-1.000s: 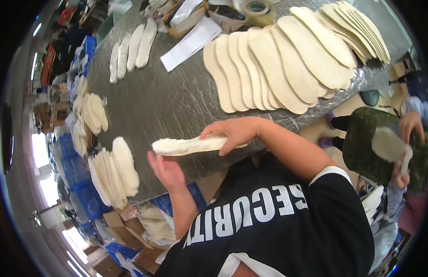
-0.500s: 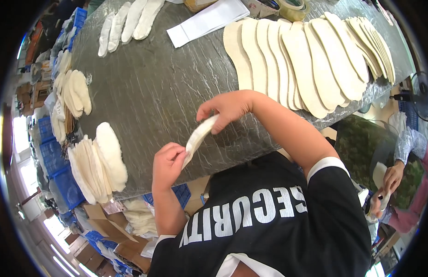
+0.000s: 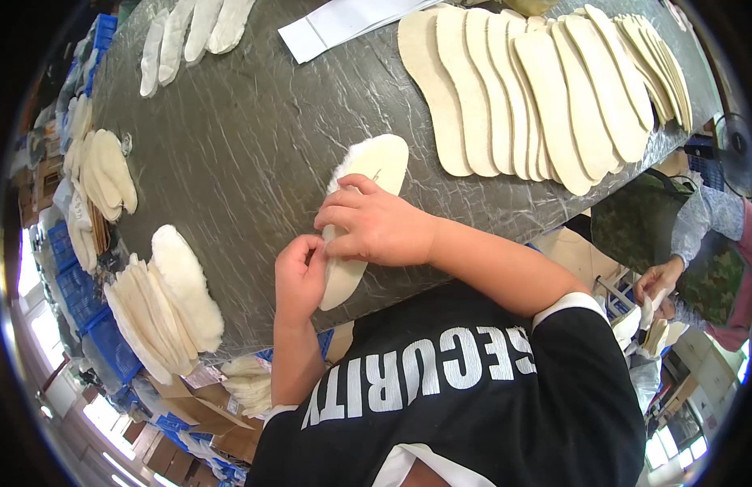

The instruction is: Manually assembling or inspecting multi-layer shoe insoles in a manufacturing environment.

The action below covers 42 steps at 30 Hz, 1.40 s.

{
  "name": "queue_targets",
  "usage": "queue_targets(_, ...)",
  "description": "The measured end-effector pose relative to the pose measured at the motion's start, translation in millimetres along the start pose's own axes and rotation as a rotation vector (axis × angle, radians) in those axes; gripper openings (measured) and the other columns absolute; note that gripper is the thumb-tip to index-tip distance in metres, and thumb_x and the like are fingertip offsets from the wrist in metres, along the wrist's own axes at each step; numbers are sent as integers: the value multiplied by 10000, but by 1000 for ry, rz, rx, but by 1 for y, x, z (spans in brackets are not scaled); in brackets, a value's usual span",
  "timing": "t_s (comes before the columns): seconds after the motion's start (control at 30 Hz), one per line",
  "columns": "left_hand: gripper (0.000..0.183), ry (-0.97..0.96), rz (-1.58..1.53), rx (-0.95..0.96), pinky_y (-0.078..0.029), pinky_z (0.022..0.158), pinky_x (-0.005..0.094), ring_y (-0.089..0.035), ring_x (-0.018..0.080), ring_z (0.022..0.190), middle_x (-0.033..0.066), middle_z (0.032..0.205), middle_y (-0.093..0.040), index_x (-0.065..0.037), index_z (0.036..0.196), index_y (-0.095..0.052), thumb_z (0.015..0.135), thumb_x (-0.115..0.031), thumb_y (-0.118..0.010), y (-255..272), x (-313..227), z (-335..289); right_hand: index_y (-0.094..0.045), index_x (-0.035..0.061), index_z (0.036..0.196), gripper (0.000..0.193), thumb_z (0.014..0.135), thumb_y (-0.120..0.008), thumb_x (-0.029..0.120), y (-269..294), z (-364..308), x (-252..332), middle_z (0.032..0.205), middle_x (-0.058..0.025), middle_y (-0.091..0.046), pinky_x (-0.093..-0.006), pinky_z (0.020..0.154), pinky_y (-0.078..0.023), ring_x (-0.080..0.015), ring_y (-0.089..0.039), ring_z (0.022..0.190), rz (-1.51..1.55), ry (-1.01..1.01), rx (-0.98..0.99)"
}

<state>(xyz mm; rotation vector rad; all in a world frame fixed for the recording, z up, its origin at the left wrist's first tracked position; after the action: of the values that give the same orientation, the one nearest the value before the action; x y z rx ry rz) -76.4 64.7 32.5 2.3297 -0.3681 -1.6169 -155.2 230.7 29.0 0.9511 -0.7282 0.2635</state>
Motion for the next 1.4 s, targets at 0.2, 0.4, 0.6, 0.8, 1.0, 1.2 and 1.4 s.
queue_targets(0.2,47,-9,-4,7,-448,598,304,-521,172,609,131,689,-559,20,832,-576,849,-20,-595,-1,1,12,-641,192,907,269,647,-702,169,2,3,0,1038,-26,-584,-503,938,-360,-241,-550,995,-87,-39,-13)
queue_targets(0.4,134,77,47,70,-446,609,297,-498,119,649,76,675,-588,36,797,-593,836,-89,-622,10,13,-4,-584,119,742,91,718,-595,206,-16,3,14,828,-48,-549,-424,785,-393,-246,-526,847,35,8,-155)
queue_targets(0.6,186,275,-179,367,-450,662,277,-549,125,751,76,842,-622,34,961,-637,926,-131,-559,5,8,-12,-657,129,822,188,709,-642,279,-26,-23,41,863,-25,-595,-411,777,-408,-229,-561,916,-98,-154,-79)
queue_targets(0.8,183,214,-16,585,-450,666,276,-548,125,759,73,842,-622,25,966,-641,924,-135,-565,-11,-21,13,-694,138,797,151,702,-651,247,-8,-32,42,898,-5,-645,-413,787,-399,-220,-595,925,-82,-305,-81)
queue_targets(1.0,180,183,130,758,-449,670,276,-548,124,768,70,843,-622,17,972,-644,923,-140,-571,-88,-110,14,-715,143,831,173,722,-639,254,17,-68,38,874,-26,-670,-427,714,-437,-252,-636,873,-53,-491,-64)
queue_targets(1.2,177,183,196,838,-449,674,275,-547,124,777,67,844,-623,9,978,-648,922,-144,-577,-48,-51,43,-723,177,837,197,706,-653,307,32,-93,34,878,-29,-673,-433,701,-438,-260,-639,864,8,-479,-174)
queue_targets(1.4,175,225,196,862,-449,678,274,-546,123,786,64,845,-623,0,983,-651,920,-148,-583,-52,-45,40,-723,186,844,244,696,-659,369,22,-96,23,889,-29,-674,-440,711,-444,-268,-633,899,-65,-458,-153)
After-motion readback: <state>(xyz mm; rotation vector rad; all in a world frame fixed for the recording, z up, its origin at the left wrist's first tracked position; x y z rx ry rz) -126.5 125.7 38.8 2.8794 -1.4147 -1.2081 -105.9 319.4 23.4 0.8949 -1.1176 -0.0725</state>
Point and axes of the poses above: each hand's wrist, its own z-axis towards the middle knuckle, its own y-axis out of the back of the hand, x = y × z, the point moved 2 cm from there along z, towards the middle knuckle
